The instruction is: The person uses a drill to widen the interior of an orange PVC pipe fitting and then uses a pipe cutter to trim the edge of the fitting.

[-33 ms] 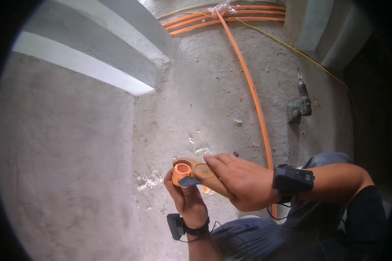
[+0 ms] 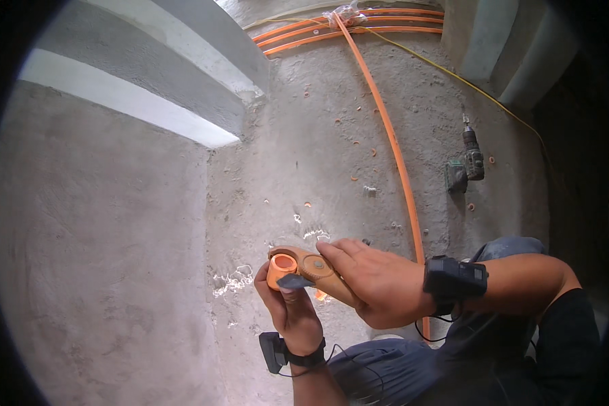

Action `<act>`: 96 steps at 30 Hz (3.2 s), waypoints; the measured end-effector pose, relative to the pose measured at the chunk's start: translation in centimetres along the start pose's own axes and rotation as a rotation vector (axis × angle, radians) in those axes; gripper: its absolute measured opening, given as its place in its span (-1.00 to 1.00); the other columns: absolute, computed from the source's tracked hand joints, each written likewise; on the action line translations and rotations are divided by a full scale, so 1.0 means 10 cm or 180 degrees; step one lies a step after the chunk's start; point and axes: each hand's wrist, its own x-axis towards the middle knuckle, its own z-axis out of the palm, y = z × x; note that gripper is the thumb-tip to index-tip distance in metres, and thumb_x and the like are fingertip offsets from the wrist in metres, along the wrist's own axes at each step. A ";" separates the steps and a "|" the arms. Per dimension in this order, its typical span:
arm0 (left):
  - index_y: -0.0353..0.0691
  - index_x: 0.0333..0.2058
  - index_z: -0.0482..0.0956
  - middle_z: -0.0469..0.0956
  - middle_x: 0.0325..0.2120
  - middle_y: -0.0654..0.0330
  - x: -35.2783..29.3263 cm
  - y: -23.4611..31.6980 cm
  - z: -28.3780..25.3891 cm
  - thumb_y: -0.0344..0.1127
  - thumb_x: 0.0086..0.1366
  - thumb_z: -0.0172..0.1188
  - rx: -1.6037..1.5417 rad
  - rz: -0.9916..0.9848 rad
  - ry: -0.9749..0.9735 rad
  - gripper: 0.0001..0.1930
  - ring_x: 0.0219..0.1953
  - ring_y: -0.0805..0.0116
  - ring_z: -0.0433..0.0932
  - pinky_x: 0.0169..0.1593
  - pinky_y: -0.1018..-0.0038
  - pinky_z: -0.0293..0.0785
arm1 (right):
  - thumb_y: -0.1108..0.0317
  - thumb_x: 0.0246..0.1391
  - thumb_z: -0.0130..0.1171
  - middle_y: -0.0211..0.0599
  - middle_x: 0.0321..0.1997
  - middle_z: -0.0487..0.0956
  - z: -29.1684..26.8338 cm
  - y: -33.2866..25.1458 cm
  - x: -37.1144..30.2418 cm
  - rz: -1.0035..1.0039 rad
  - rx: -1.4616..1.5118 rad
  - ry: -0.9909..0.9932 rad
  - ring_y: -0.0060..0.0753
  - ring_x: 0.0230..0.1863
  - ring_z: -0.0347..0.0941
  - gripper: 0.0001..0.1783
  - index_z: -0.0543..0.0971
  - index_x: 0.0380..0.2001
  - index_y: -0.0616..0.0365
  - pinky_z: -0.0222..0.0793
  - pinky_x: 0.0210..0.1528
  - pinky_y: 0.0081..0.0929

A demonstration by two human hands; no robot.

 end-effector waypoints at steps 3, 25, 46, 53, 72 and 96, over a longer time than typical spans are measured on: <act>-0.29 0.27 0.26 0.41 0.17 0.12 0.01 0.01 0.00 -0.06 0.63 -0.05 -0.0103 0.0047 -0.0060 -0.54 0.24 0.28 0.41 0.36 0.27 0.29 | 0.51 0.14 0.18 0.31 0.34 0.30 -0.05 -0.01 0.03 0.0086 0.0227 -0.0171 0.29 0.35 0.28 -0.15 0.06 0.43 0.54 0.25 0.38 -0.03; -0.31 0.24 0.20 0.35 0.14 0.10 0.01 0.02 0.03 -0.02 0.63 -0.06 0.0111 0.0079 -0.0045 -0.51 0.19 0.34 0.34 0.32 0.34 0.25 | 0.44 0.09 0.23 0.07 0.19 0.45 -0.08 -0.05 0.02 0.0242 -0.0483 -0.0275 0.07 0.27 0.38 -0.20 0.20 0.39 0.38 0.24 0.22 -0.07; -0.19 -0.41 0.37 0.44 -0.47 0.22 0.25 -0.05 0.27 0.14 0.60 -0.24 0.0474 0.0152 0.2264 -0.46 -0.39 0.41 0.44 -0.28 0.48 0.41 | 0.53 -0.06 0.29 0.12 0.08 0.47 0.23 -0.02 0.15 -0.0049 -0.0315 0.0084 0.21 0.13 0.41 -0.26 0.31 0.25 0.30 0.35 0.20 -0.05; -0.21 -0.39 0.43 0.45 -0.46 0.23 0.27 -0.01 0.15 0.08 0.59 -0.20 -0.0147 -0.0070 0.2440 -0.48 -0.41 0.45 0.45 -0.31 0.56 0.40 | 0.54 -0.02 0.29 0.16 0.08 0.51 0.25 0.10 0.14 0.0119 0.0171 0.0132 0.28 0.12 0.44 -0.30 0.35 0.24 0.28 0.39 0.17 0.00; -0.23 -0.38 0.45 0.49 -0.38 0.19 0.24 -0.06 0.21 -0.07 0.58 -0.25 0.0541 -0.0440 0.1911 -0.55 -0.34 0.39 0.47 -0.20 0.44 0.48 | 0.45 0.06 0.24 0.34 0.28 0.35 0.21 0.01 0.06 -0.0073 -0.0439 0.0100 0.30 0.30 0.31 -0.09 0.10 0.41 0.61 0.19 0.41 -0.03; -0.23 -0.37 0.42 0.49 -0.42 0.23 0.27 -0.26 0.14 -0.04 0.58 -0.15 -0.0817 -0.0961 0.1839 -0.58 -0.38 0.42 0.49 -0.24 0.46 0.48 | 0.54 -0.01 0.22 0.41 0.26 0.34 0.27 0.14 0.12 0.0089 -0.0771 0.0059 0.30 0.33 0.29 -0.03 0.02 0.41 0.71 0.31 0.33 -0.01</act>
